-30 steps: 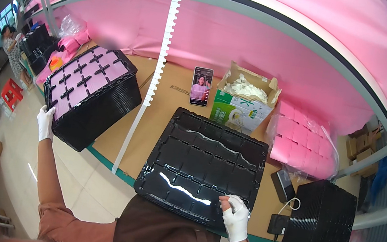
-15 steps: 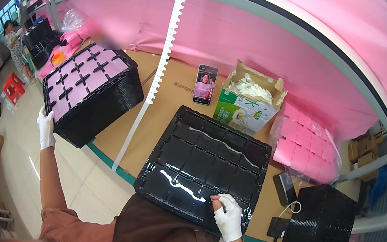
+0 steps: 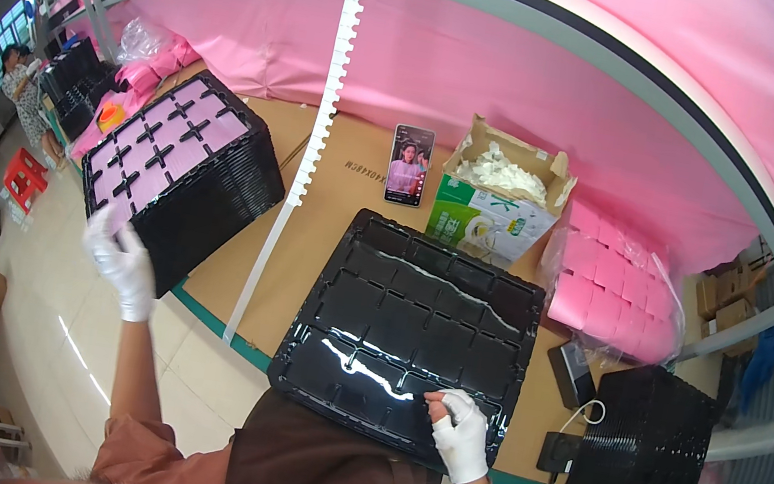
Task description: The person repeatedly places pink plastic inserts into black plastic crates, then stacks the completed crates on the left side of the table. The person uses both hands to handle the inserts and crates throughout the process.
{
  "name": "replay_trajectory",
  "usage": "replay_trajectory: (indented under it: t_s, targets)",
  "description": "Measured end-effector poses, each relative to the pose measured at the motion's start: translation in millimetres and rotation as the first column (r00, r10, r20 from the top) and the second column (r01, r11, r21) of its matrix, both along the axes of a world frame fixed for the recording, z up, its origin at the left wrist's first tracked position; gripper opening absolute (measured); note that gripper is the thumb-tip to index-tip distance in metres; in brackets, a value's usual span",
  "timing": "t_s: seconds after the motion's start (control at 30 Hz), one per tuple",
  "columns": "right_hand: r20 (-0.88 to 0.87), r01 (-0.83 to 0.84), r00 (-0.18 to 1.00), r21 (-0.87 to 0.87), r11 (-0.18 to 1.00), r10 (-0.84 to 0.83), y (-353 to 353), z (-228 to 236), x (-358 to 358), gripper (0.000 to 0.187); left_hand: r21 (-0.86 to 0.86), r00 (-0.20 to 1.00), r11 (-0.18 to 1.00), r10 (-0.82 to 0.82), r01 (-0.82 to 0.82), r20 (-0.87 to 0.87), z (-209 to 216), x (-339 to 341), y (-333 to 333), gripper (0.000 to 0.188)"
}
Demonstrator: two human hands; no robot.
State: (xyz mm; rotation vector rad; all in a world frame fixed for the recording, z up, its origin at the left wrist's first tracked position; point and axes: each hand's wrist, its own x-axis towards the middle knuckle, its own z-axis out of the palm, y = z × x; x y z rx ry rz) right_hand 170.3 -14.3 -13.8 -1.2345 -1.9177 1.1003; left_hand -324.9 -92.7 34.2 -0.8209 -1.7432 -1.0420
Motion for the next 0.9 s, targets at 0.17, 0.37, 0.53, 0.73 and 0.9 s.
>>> replay_trajectory:
  t_s: [0.17,0.37,0.53,0.73,0.9]
  targets:
    - [-0.024,-0.019,1.000,-0.011,1.000,0.019,7,19,-9,0.022,-0.118,0.658,0.707,-0.567,0.698,0.495,-44,49,104,0.025]
    - [0.073,-0.152,0.987,0.091,0.984,0.145,26,38,-31,0.023,0.308,-0.081,0.464,-0.447,0.830,0.891,-60,51,179,0.026]
    - [0.134,-0.161,0.983,0.279,0.947,0.127,64,56,-54,0.015,0.593,-0.329,0.382,-0.565,0.709,0.757,-29,119,120,0.017]
    - [0.051,-0.119,0.988,0.857,0.502,0.148,150,157,-174,0.040,0.570,-0.313,0.411,-0.541,0.711,0.781,-24,151,82,0.012]
    - [0.052,-0.043,0.990,0.997,-0.068,0.129,240,268,-303,0.036,0.180,0.043,0.292,-0.622,0.940,0.782,-15,172,53,0.011]
